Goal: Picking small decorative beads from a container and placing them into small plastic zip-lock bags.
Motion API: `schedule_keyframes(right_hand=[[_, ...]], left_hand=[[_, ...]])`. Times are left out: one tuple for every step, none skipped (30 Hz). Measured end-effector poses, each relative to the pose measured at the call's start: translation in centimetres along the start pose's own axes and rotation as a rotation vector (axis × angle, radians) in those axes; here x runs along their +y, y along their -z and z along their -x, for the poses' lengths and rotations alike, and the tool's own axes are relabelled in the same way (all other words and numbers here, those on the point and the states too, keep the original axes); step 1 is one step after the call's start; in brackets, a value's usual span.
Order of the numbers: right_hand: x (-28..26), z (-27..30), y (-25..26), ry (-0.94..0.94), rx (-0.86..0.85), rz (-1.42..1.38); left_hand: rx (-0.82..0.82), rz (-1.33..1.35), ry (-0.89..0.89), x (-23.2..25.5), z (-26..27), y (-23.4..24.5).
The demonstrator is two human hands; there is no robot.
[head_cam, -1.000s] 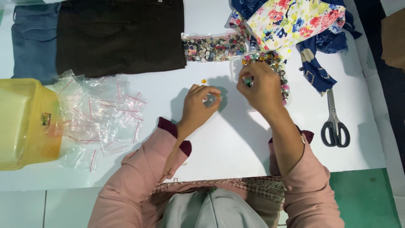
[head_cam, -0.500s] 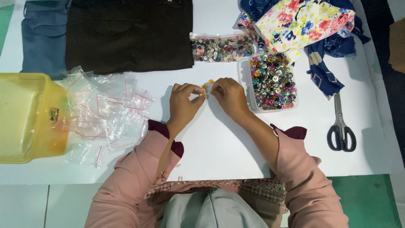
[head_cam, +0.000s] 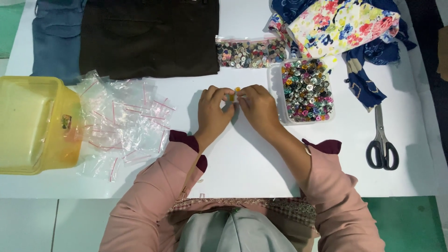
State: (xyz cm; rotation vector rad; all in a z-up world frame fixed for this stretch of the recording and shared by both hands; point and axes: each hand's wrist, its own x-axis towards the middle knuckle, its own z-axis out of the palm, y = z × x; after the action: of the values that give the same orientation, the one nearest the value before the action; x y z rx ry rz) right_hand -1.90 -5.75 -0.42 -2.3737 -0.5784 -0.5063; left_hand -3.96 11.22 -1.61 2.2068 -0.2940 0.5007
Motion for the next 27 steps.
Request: schedule_keyframes(right_hand=[[0.1, 0.0, 1.0, 0.000, 0.001, -0.001], [0.2, -0.1, 2.0, 0.025, 0.056, 0.056], [0.3, -0.1, 3.0, 0.051, 0.110, 0.113], [1.2, 0.0, 4.3, 0.048, 0.112, 0.115], [2.1, 0.0, 5.7, 0.021, 0.076, 0.113], [3.0, -0.1, 7.0, -0.002, 0.043, 0.112], [3.8, -0.1, 8.6, 0.000, 0.046, 0.113], [4.6, 0.1, 10.2, -0.033, -0.001, 0.179], [5.4, 0.3, 11.8, -0.067, -0.049, 0.244], [5.6, 0.5, 12.4, -0.073, -0.049, 0.247], [5.8, 0.7, 13.0, -0.085, -0.069, 0.289], [6.0, 0.7, 13.6, -0.097, -0.085, 0.331], [5.9, 0.7, 14.0, -0.101, -0.081, 0.334], [5.8, 0.7, 14.3, -0.142, -0.138, 0.344], [5.7, 0.7, 14.6, -0.184, -0.195, 0.353], [5.8, 0.8, 14.7, -0.189, -0.194, 0.354], [5.8, 0.9, 14.8, -0.194, -0.198, 0.369], [5.9, 0.9, 14.9, -0.195, -0.202, 0.384], [6.5, 1.0, 14.8, -0.196, -0.201, 0.384], [6.9, 1.2, 14.8, -0.195, -0.199, 0.385], [7.4, 1.3, 14.7, -0.195, -0.196, 0.385], [7.3, 1.3, 14.6, -0.198, -0.196, 0.386], [7.1, 1.2, 14.5, -0.197, -0.191, 0.389], [7.0, 1.2, 14.4, -0.197, -0.185, 0.391], [6.8, 1.2, 14.5, -0.201, -0.183, 0.392], [6.6, 1.1, 14.6, -0.193, -0.195, 0.384], [6.3, 1.1, 14.7, -0.186, -0.207, 0.376]], left_hand=[[0.000, -0.001, -0.001, 0.3, 0.1, -0.1], [-0.016, 0.005, -0.023, 0.7, 0.2, -0.3], [-0.031, 0.011, -0.045, 1.1, 0.3, -0.5], [-0.034, 0.012, -0.048, 1.7, 0.3, -0.6], [-0.053, 0.016, -0.080, 2.3, 0.2, -0.8], [-0.068, 0.020, -0.113, 2.9, 0.0, -0.9], [-0.066, 0.019, -0.117, 3.2, -0.5, -1.4], [-0.061, 0.014, -0.141, 3.6, -0.8, -1.9], [-0.056, 0.009, -0.165, 3.9, -1.1, -2.5], [-0.060, 0.013, -0.166, 4.4, -1.6, -3.2], [-0.069, 0.040, -0.165, 5.0, -2.1, -3.8], [-0.076, 0.067, -0.168, 5.5, -2.8, -4.5], [-0.080, 0.069, -0.173, 5.8, -3.3, -5.3], [-0.067, 0.059, -0.190, 6.2, -3.7, -6.2], [-0.055, 0.048, -0.206, 6.5, -4.1, -7.0], [-0.059, 0.051, -0.207, 6.7, -4.4, -7.7], [-0.080, 0.041, -0.206, 7.0, -4.7, -8.4], [-0.098, 0.030, -0.205, 7.2, -5.1, -9.0], [-0.099, 0.031, -0.206, 7.3, -5.4, -9.3], [-0.094, -0.046, -0.226, 7.5, -5.5, -9.6], [-0.090, -0.122, -0.245, 7.6, -5.6, -9.9], [-0.092, -0.121, -0.246, 7.9, -5.8, -9.7], [-0.087, -0.186, -0.268, 8.2, -5.9, -9.5], [-0.082, -0.250, -0.291, 8.5, -6.1, -9.3], [-0.086, -0.249, -0.294, 8.5, -6.1, -9.6], [-0.066, -0.274, -0.305, 8.4, -6.1, -9.9], [-0.046, -0.299, -0.317, 8.3, -6.1, -10.2]])
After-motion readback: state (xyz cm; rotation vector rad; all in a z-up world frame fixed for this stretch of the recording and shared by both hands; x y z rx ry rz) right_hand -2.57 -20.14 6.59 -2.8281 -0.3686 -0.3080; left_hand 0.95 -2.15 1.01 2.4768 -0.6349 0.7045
